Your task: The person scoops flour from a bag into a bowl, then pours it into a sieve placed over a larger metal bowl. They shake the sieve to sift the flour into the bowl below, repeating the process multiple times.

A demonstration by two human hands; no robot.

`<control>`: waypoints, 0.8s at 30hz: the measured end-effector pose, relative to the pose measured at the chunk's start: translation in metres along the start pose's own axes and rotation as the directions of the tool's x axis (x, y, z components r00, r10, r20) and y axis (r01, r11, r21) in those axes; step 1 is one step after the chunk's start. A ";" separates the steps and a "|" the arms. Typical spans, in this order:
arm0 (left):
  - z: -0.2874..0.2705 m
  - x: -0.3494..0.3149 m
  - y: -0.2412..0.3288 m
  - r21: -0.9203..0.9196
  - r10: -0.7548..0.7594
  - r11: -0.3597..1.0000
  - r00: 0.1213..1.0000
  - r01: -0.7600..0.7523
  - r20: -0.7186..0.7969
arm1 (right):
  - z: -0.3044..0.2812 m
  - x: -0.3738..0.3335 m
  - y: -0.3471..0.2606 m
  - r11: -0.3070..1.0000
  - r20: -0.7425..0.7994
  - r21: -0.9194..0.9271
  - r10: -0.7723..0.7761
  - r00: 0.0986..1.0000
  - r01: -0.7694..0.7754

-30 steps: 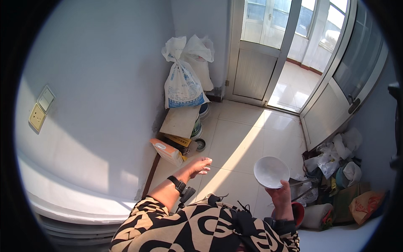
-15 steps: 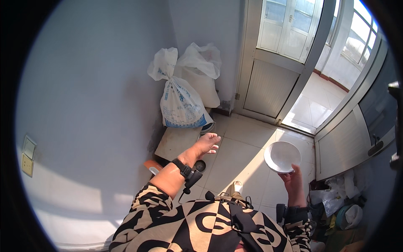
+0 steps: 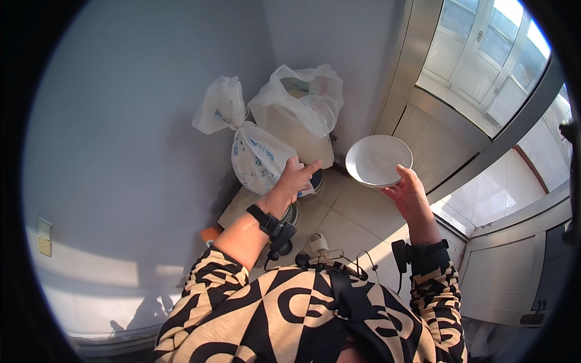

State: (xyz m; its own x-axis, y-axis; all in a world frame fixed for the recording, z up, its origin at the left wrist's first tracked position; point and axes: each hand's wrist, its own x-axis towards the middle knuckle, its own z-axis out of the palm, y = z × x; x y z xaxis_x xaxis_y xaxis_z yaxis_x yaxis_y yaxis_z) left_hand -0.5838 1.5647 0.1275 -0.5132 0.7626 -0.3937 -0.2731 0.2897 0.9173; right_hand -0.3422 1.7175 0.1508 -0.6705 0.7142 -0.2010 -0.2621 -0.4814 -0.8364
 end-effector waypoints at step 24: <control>0.004 0.162 0.085 0.291 0.406 0.901 0.860 -0.321 -0.309 | 0.169 0.478 0.078 0.831 0.086 -0.498 0.333 0.939 -0.249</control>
State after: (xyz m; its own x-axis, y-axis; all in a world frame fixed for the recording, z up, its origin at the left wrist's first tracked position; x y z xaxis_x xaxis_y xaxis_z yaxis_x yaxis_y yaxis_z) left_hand -0.6876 1.7152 0.1420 -0.8036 0.5950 0.0159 0.1556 0.1842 0.9705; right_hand -0.8002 1.9356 0.0759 -0.7764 0.4668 -0.4235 0.2949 -0.3248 -0.8986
